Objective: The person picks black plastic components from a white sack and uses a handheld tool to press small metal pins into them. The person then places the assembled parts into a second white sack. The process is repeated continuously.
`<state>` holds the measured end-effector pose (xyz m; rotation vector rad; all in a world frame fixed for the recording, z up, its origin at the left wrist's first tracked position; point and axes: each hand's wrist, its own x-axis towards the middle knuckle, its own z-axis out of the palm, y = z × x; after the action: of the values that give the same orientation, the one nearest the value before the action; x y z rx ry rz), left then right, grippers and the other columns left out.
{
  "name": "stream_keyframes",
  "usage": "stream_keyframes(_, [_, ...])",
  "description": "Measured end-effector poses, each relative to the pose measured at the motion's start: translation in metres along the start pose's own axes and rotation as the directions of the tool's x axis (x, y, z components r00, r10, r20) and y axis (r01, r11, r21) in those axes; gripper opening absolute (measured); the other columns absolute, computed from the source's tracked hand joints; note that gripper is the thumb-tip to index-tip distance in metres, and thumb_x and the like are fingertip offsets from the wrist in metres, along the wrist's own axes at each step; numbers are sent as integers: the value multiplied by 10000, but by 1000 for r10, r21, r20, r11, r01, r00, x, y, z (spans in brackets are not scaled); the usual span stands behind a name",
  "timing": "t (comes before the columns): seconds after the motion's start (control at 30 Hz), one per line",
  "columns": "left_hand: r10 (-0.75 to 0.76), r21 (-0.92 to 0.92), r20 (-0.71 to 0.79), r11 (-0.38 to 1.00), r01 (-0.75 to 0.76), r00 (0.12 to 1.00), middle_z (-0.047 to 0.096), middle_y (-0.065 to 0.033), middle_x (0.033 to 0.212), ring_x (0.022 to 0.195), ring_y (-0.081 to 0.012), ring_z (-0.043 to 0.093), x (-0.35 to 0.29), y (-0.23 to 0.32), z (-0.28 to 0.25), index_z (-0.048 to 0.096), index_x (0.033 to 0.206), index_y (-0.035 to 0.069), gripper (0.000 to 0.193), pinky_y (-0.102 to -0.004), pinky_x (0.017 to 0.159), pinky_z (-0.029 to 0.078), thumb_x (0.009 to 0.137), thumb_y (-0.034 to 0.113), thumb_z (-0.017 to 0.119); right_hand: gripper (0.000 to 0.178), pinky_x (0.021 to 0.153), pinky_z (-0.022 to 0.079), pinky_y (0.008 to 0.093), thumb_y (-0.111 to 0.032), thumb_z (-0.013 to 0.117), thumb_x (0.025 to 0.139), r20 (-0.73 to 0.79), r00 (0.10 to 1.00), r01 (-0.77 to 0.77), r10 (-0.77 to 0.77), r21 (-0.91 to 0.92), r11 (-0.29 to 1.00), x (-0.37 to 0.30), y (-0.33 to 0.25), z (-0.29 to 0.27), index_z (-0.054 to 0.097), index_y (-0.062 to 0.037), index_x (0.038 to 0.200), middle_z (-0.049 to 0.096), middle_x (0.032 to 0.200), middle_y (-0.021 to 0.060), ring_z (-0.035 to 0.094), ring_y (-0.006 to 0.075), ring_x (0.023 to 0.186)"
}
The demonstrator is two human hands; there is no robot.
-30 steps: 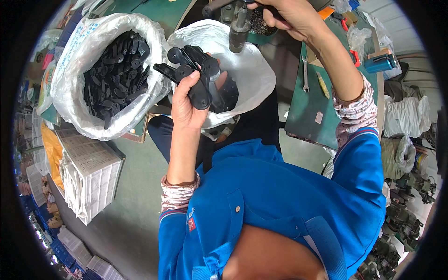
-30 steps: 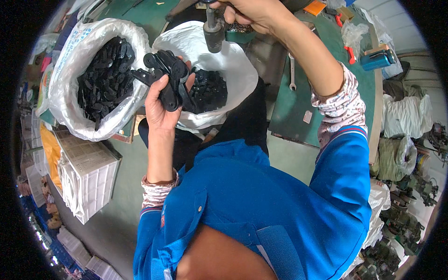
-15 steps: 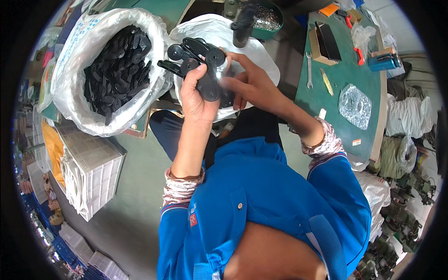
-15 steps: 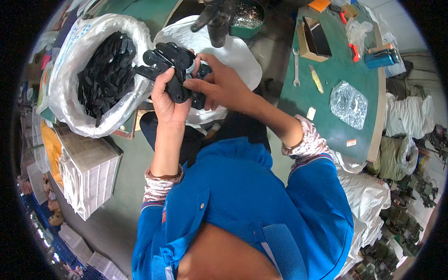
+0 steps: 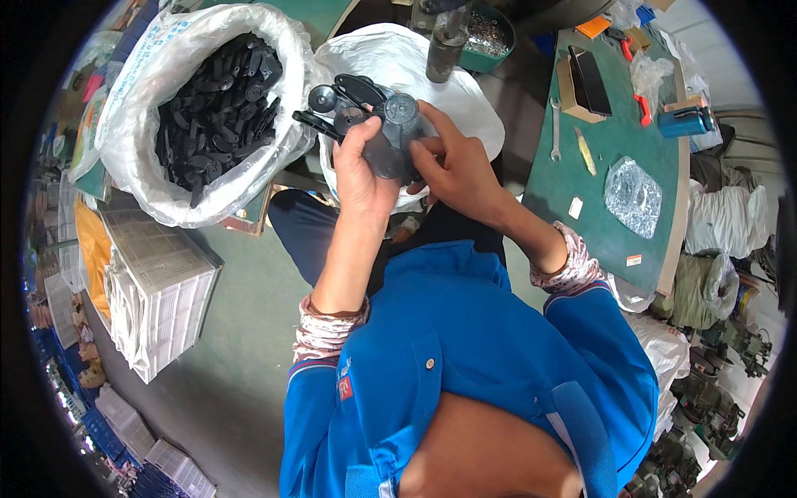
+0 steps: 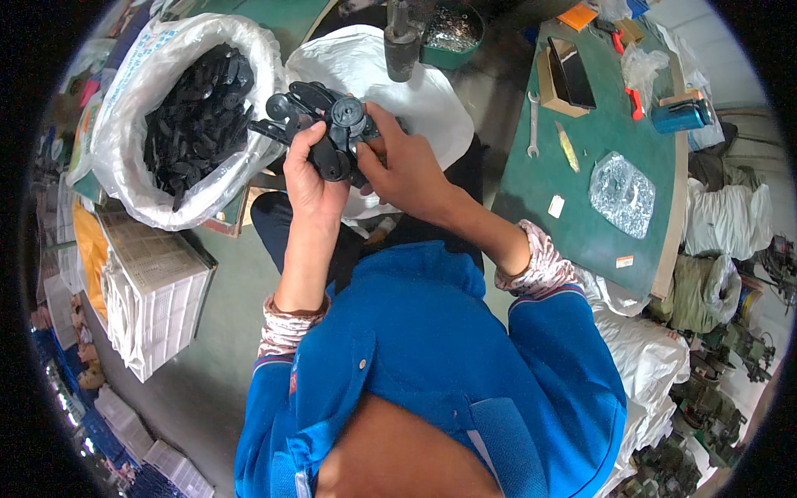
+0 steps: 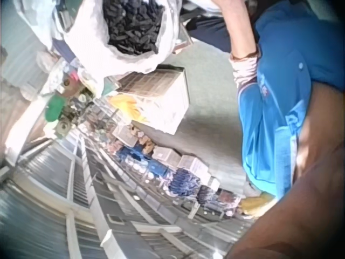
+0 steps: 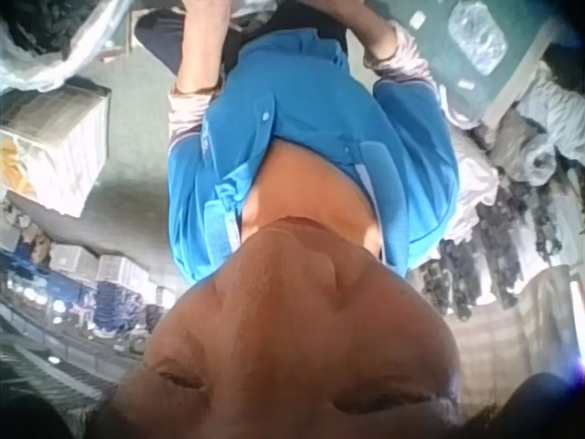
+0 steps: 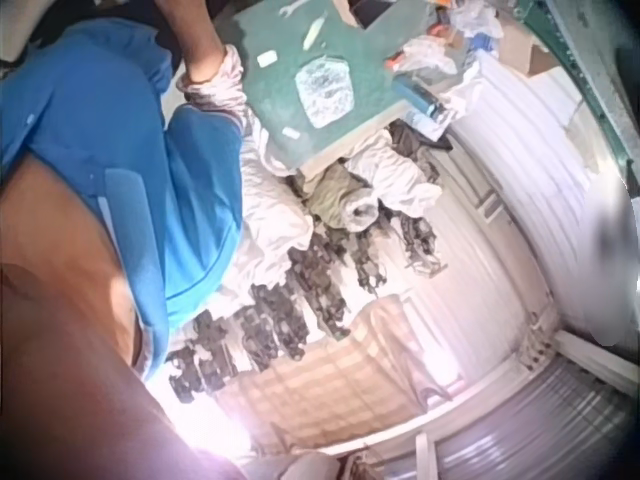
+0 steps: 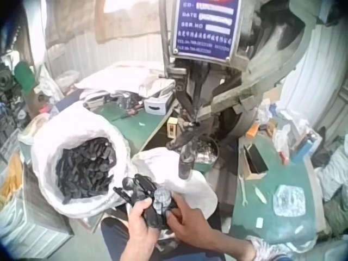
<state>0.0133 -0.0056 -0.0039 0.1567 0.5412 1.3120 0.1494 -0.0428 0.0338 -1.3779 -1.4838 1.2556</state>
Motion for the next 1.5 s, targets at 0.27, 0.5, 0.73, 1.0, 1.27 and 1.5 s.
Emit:
stream_keyframes(0.27, [14,36,18,999,-15,1000,594,-95,1004,948,-258,625,3,-3,-2,526,1069,27,271,-449,867,530,807,-4,586,363,582,517,334,-93,570,905,-245,931,192,-271,-303,934,-1,17,-13,520,6,1250,657,753,171,678,266,641])
stream_keyframes(0.5, [91,194,82,975,-105,993,614,-112,995,934,-257,643,-5,-8,14,510,1122,0,325,-388,864,544,808,-4,592,308,689,530,302,-13,652,827,-258,761,386,-596,-558,734,4,28,-25,654,-70,1129,636,1053,146,656,255,867])
stream_keyframes(0.73, [106,303,164,941,-153,981,579,-76,1024,933,-189,613,-14,-10,20,500,1120,36,346,-319,823,517,798,-30,607,239,653,504,243,-108,675,858,-250,966,80,-61,66,995,4,19,-25,626,2,1064,676,918,87,642,124,728])
stream_keyframes(1.0, [87,275,161,953,-129,983,591,-151,1076,1057,-266,599,-12,-2,22,492,1169,1,389,-449,919,511,791,-11,580,236,595,457,219,-129,586,926,-314,911,340,-266,209,917,31,5,-63,557,0,1122,660,792,82,608,120,670])
stream_keyframes(1.27, [-19,307,239,950,-57,971,563,-163,1101,1098,-321,580,-19,3,25,450,1221,-7,443,-496,891,534,791,-19,556,204,336,321,222,-141,520,949,-232,957,207,-173,133,969,89,-92,-108,612,38,978,592,556,67,448,87,360])
stream_keyframes(1.5, [-29,307,219,951,-41,975,568,-137,1080,1060,-302,598,-21,9,24,450,1235,4,456,-489,849,559,796,-21,570,199,363,350,205,-137,532,944,-100,994,-25,36,107,994,99,-86,-110,624,40,946,613,592,68,474,75,391])
